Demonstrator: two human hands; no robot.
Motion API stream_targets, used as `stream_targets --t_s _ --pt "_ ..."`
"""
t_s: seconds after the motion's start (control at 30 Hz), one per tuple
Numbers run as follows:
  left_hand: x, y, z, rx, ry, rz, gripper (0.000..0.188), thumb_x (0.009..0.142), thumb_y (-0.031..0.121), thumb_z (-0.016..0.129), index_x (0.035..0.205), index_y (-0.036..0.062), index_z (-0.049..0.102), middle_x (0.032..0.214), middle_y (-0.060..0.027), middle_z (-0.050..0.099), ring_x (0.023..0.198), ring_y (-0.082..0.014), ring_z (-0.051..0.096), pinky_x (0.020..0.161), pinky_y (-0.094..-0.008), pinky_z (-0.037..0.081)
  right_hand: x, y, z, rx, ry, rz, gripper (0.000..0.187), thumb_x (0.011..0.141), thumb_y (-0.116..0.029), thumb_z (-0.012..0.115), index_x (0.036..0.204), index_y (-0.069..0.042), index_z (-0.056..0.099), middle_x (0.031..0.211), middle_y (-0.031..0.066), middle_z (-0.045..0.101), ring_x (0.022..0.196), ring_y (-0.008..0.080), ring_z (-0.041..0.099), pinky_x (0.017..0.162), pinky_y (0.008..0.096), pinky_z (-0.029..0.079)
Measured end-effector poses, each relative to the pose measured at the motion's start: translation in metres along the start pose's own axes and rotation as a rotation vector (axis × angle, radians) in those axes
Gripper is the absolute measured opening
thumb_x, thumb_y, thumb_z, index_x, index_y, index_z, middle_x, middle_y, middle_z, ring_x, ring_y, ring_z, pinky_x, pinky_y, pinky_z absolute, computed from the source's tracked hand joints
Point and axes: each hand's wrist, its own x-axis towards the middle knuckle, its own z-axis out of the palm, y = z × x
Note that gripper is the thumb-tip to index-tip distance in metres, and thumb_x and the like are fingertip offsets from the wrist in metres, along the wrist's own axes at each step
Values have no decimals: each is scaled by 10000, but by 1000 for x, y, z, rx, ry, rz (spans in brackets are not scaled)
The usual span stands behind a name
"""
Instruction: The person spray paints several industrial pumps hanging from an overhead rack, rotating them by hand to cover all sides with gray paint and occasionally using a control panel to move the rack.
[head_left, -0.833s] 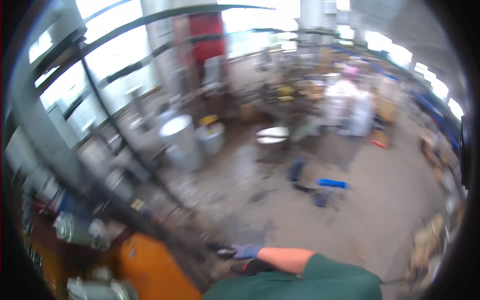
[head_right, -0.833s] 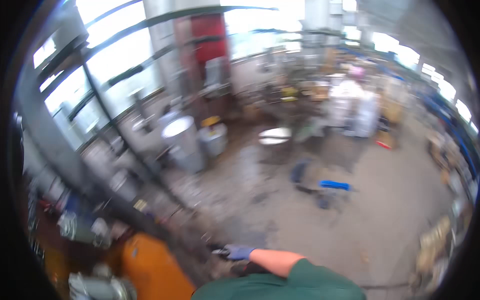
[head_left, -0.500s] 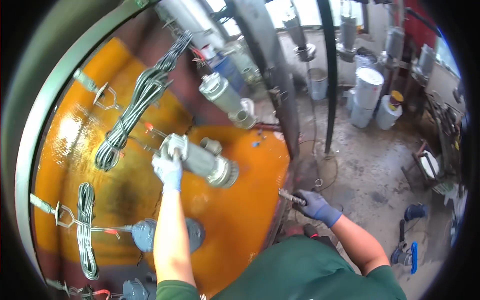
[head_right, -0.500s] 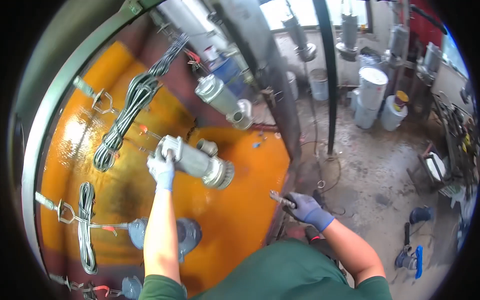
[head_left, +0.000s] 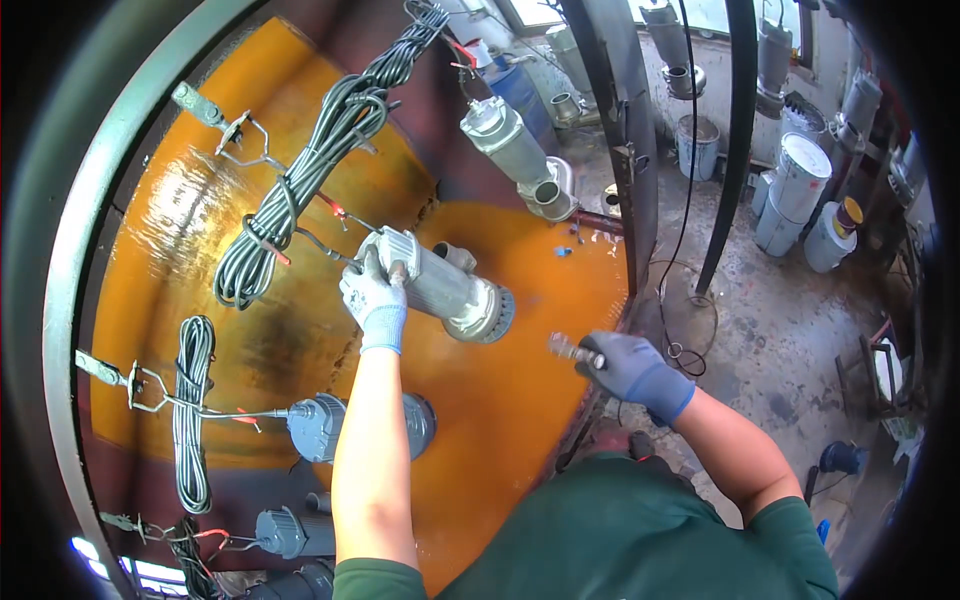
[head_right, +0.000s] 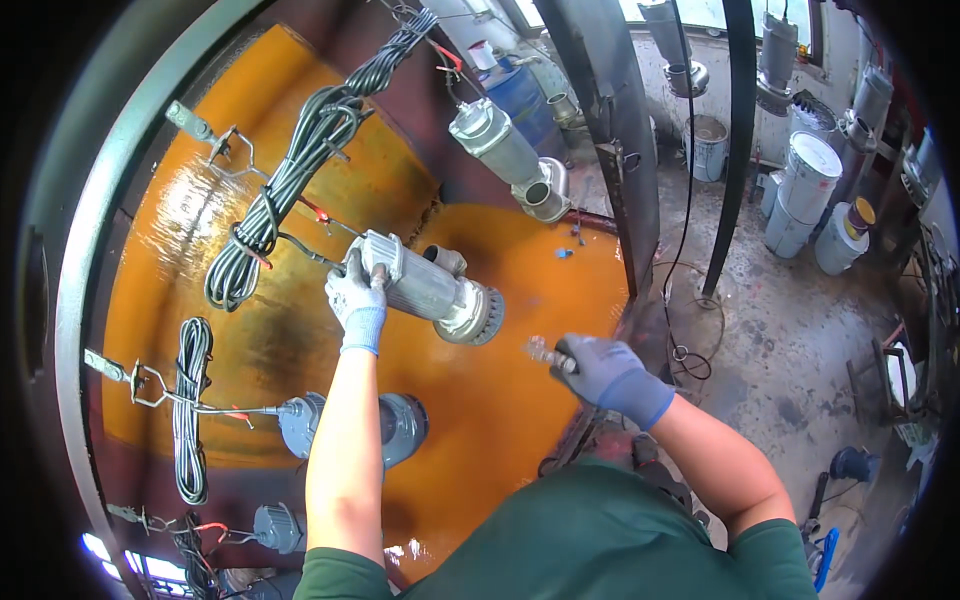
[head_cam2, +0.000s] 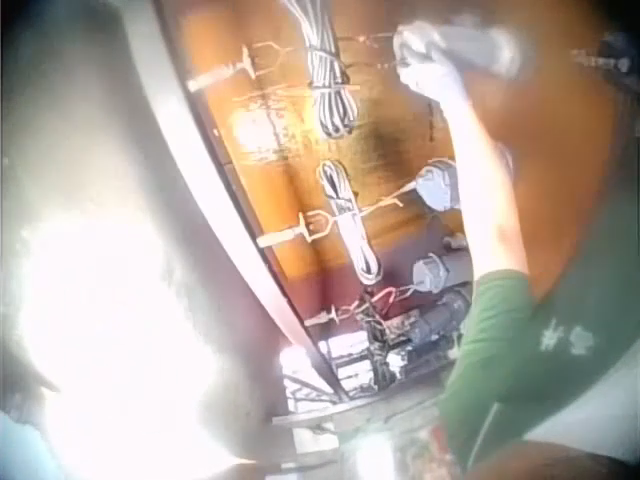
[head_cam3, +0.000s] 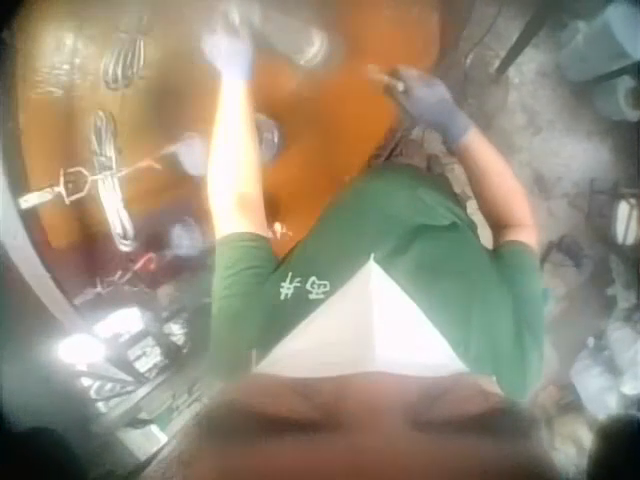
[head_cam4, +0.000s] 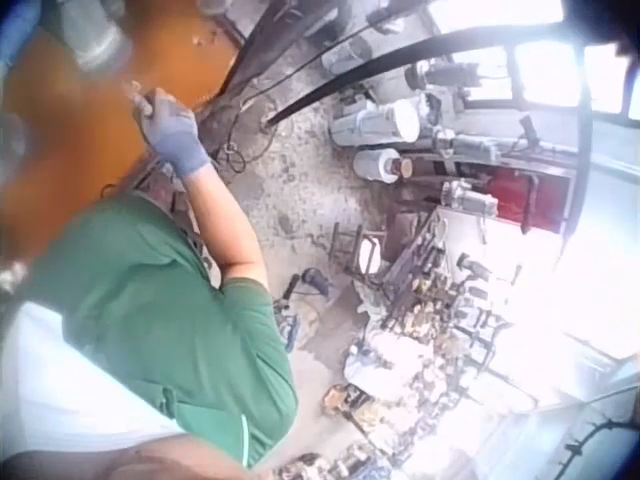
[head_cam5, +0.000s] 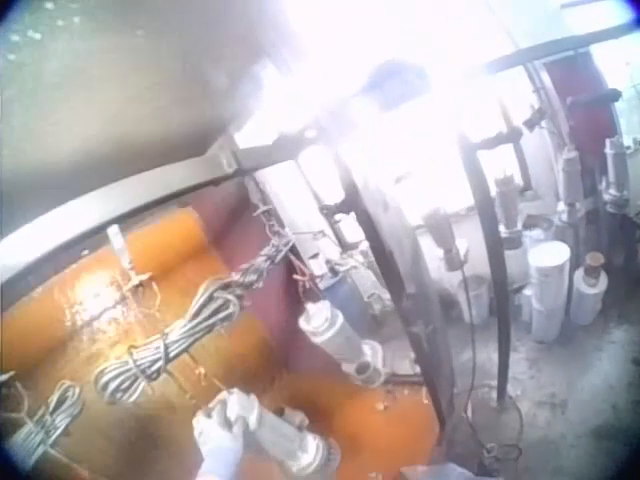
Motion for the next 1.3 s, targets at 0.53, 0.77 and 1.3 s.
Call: stream_targets --t_s 0.53,0.77,1.3 --pt "31 -44 59 -642 3 -31 734 758 -84 741 1457 125 662 1532 -255 510 1403 -423 530 1174 -453 473 34 27 -9 135 -31 61 339 963 -342 759 1081 -53 628 974 226 723 943 449 705 811 533 545" --pt "0 0 38 -517 148 -146 679 877 43 759 1521 -7 549 1547 -251 481 1441 -398 469 1217 -484 400 23 33 5 288 -97 83 304 942 -309 785 1041 -56 646 946 224 725 914 455 707 773 532 548" --pt "47 25 43 -952 49 -445 447 1000 147 765 1327 -110 602 1268 -200 712 1084 -258 694 954 -396 565 14 69 42 568 -272 83 278 959 -321 748 1033 -66 667 876 197 723 817 389 722 729 477 546"
